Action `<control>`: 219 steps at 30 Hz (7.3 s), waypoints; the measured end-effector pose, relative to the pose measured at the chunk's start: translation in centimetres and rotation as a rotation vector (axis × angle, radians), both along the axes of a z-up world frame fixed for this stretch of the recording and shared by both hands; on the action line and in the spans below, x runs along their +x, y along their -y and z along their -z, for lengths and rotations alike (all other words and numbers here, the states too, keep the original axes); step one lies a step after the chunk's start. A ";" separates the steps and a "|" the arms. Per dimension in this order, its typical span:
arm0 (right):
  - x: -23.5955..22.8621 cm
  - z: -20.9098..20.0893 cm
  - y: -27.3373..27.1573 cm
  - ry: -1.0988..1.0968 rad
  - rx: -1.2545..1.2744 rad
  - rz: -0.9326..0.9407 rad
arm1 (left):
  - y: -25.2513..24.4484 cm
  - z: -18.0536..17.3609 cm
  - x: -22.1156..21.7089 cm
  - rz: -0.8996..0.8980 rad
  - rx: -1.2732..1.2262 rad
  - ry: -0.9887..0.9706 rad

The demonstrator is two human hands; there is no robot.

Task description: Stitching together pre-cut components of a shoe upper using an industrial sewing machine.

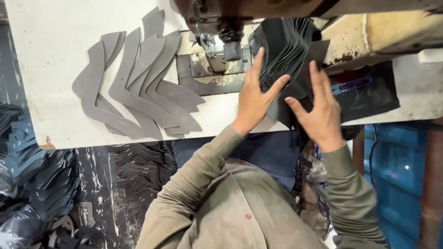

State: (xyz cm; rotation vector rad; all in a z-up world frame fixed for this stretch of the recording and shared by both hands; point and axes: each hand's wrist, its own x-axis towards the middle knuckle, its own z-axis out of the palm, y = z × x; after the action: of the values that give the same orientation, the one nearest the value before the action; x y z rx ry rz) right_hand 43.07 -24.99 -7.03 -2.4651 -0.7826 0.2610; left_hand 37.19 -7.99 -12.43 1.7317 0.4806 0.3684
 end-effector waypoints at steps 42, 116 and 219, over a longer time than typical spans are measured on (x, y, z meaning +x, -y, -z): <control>-4.4 1.1 -2.2 0.119 -0.045 -0.170 | -3.0 -2.2 -7.3 -0.084 0.208 0.157; -8.8 4.3 -8.8 0.294 0.077 0.053 | -18.0 1.7 -15.8 -0.220 0.687 -0.292; -8.8 -0.8 -13.9 -0.818 0.195 -0.490 | -14.9 -4.2 -14.4 0.244 -0.529 -0.048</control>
State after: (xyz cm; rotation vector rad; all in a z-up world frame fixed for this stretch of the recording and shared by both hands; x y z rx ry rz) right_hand 34.31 -11.13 -6.25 -1.7003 -0.9431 1.2083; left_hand 22.83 6.89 -8.26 1.2646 0.3553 0.0158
